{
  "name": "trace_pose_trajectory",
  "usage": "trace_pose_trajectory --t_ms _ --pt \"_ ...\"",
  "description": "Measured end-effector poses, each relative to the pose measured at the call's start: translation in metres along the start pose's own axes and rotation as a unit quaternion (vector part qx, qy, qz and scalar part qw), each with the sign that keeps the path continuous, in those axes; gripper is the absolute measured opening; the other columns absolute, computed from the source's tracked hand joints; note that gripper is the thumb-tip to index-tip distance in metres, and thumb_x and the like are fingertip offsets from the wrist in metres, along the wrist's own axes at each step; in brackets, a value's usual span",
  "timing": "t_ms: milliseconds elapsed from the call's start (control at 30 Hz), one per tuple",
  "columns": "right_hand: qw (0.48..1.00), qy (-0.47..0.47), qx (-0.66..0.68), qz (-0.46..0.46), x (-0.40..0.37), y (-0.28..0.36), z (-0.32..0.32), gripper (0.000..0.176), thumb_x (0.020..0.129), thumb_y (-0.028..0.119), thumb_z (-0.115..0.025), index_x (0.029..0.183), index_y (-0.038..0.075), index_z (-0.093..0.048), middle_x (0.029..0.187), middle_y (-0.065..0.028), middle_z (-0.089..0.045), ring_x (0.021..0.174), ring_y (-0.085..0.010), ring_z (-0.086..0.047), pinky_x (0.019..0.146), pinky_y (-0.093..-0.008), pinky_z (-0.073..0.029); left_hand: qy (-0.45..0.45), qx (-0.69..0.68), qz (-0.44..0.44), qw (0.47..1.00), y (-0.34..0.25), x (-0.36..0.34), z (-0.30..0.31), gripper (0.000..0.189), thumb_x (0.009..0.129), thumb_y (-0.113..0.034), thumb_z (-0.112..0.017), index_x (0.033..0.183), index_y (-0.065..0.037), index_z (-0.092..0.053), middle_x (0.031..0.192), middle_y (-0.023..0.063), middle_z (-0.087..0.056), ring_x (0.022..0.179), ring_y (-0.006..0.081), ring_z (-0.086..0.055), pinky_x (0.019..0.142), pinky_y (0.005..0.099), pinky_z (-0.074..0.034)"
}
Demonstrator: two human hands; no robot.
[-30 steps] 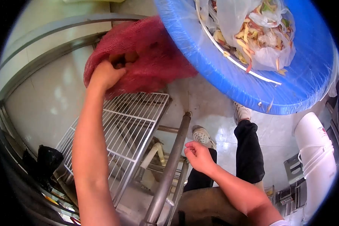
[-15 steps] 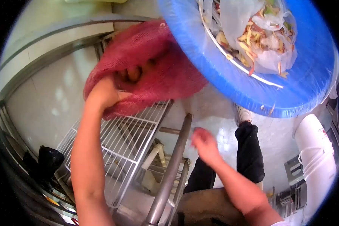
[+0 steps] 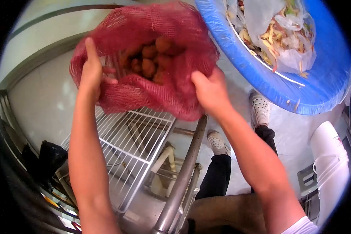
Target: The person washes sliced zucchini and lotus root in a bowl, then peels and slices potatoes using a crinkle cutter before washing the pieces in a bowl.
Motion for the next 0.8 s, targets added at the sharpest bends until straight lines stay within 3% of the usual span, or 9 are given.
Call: trace_pose_trajectory --t_ms 33,133,267,300,400,500,567,633,800 --pt "0.998 0.012 0.064 0.007 -0.014 0.008 0.001 0.024 0.081 0.008 -0.055 0.102 -0.001 -0.064 0.091 -0.0086 -0.067 0.089 -0.0194 -0.063 0.079 -0.0328 -0.05 0.01 -0.033 -0.022 0.999 -0.011 -0.005 -0.003 0.106 0.079 -0.088 -0.015 0.141 -0.005 -0.037 0.121 0.0232 -0.056 0.077 0.024 -0.063 0.069 0.0359 -0.052" --pt "0.978 0.011 0.204 -0.034 -0.031 0.02 0.015 0.022 0.082 0.007 -0.055 0.101 -0.002 -0.063 0.093 -0.0092 -0.066 0.086 -0.0177 -0.062 0.078 -0.0318 -0.05 -0.048 -0.117 -0.077 0.989 -0.036 -0.012 -0.011 0.101 0.081 -0.085 -0.019 0.141 -0.007 -0.038 0.121 0.0204 -0.057 0.084 0.0264 -0.062 0.067 0.0373 -0.054" --pt "0.973 -0.017 0.223 -0.051 -0.029 0.023 0.026 0.032 0.09 0.02 -0.058 0.112 -0.003 -0.059 0.106 -0.0114 -0.065 0.098 -0.0218 -0.059 0.091 -0.0336 -0.044 0.045 -0.364 -0.229 0.902 -0.069 -0.023 -0.019 0.096 0.087 -0.079 -0.018 0.142 -0.002 -0.036 0.139 0.0174 -0.047 0.125 0.0353 -0.046 0.103 0.0557 -0.036" --pt "0.976 -0.029 0.213 -0.029 -0.024 0.021 0.025 0.036 0.091 0.023 -0.058 0.115 -0.004 -0.058 0.109 -0.0124 -0.064 0.101 -0.0227 -0.059 0.093 -0.0338 -0.042 0.065 -0.438 -0.238 0.864 -0.075 -0.023 -0.019 0.082 0.093 -0.067 -0.023 0.141 -0.003 -0.036 0.14 0.0165 -0.046 0.13 0.0358 -0.042 0.109 0.057 -0.026" --pt "0.983 -0.052 0.173 0.021 -0.017 0.018 0.025 0.046 0.094 0.031 -0.058 0.124 -0.004 -0.053 0.119 -0.0149 -0.061 0.11 -0.0249 -0.056 0.099 -0.0342 -0.039 0.145 -0.563 -0.233 0.779 -0.083 -0.024 -0.017 0.056 0.094 -0.046 -0.039 0.125 -0.001 -0.052 0.132 0.016 -0.054 0.127 0.0348 -0.045 0.109 0.056 -0.027" --pt "0.985 -0.062 0.161 0.023 -0.015 0.013 0.026 0.051 0.095 0.034 -0.056 0.128 -0.004 -0.051 0.123 -0.0158 -0.06 0.114 -0.0261 -0.054 0.101 -0.0343 -0.037 0.172 -0.503 -0.28 0.799 -0.062 -0.001 -0.011 0.026 0.086 -0.02 -0.053 0.099 0.0 -0.062 0.113 0.0122 -0.063 0.114 0.0277 -0.055 0.101 0.0458 -0.039" --pt "0.982 -0.059 0.177 -0.003 -0.017 0.012 0.026 0.05 0.095 0.034 -0.055 0.129 -0.003 -0.051 0.123 -0.0159 -0.06 0.115 -0.0264 -0.054 0.101 -0.0344 -0.037 0.078 -0.316 -0.27 0.906 -0.044 0.015 -0.004 0.013 0.082 -0.009 -0.056 0.088 -0.001 -0.063 0.104 0.0085 -0.065 0.103 0.0214 -0.058 0.092 0.0378 -0.044" --pt "0.977 -0.049 0.205 -0.042 -0.022 0.01 0.025 0.049 0.096 0.035 -0.054 0.128 -0.002 -0.053 0.123 -0.016 -0.06 0.115 -0.0262 -0.054 0.101 -0.0346 -0.037 -0.024 -0.18 -0.247 0.952 -0.036 0.018 -0.004 0.01 0.082 -0.005 -0.06 0.089 0.001 -0.064 0.094 0.0035 -0.065 0.088 0.0133 -0.059 0.077 0.0287 -0.047" --pt "0.967 0.015 0.246 -0.068 -0.04 0.021 0.01 0.04 0.097 0.033 -0.053 0.115 -0.002 -0.06 0.096 -0.0072 -0.065 0.089 -0.0154 -0.058 0.083 -0.0317 -0.045 -0.079 -0.331 -0.341 0.876 -0.055 0.015 -0.014 0.035 0.089 -0.022 -0.063 0.111 0.005 -0.059 0.108 0.0086 -0.063 0.098 0.0164 -0.057 0.084 0.0313 -0.046"
Point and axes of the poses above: each hand's wrist, its own x-axis towards the middle knuckle, its own z-axis out of the back of the hand, y = z × x, the point moved 3 cm from there along x, towards the middle knuckle
